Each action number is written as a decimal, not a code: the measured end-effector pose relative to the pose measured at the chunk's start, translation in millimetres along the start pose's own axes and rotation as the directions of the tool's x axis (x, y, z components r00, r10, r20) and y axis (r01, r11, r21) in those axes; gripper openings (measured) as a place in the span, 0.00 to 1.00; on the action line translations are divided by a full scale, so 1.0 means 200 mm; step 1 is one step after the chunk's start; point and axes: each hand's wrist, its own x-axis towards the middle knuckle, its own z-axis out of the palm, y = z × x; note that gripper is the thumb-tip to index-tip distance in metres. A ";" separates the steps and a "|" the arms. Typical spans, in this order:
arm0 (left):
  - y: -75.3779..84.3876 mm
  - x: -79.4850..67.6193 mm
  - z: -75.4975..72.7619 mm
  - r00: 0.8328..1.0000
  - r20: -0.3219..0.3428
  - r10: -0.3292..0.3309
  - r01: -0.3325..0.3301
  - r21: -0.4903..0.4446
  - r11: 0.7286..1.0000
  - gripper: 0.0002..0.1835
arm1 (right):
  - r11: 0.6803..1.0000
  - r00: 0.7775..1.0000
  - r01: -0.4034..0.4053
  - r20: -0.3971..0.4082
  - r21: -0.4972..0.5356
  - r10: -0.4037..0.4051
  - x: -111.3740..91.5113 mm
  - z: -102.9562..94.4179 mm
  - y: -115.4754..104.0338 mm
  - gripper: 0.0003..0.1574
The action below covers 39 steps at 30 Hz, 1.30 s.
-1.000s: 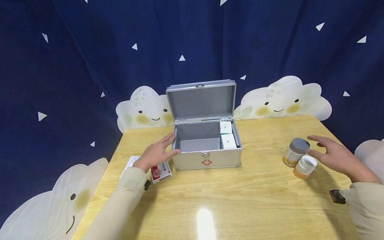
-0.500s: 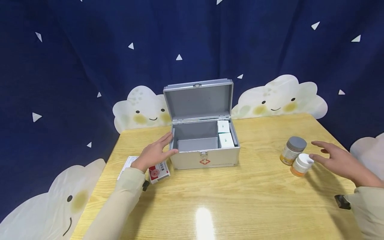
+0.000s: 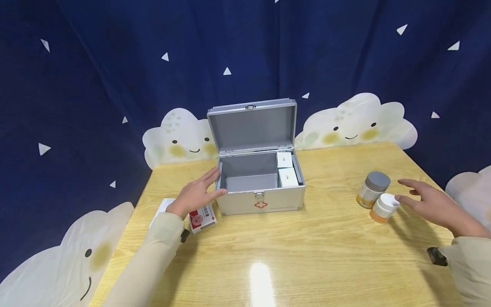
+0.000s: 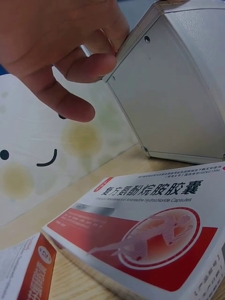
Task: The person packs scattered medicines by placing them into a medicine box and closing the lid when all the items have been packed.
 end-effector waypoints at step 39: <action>-0.01 0.01 0.03 0.999 -0.034 -0.004 0.003 -0.042 0.999 0.46 | 0.998 0.999 0.025 -0.043 0.049 -0.023 0.00 0.10 -0.03 0.34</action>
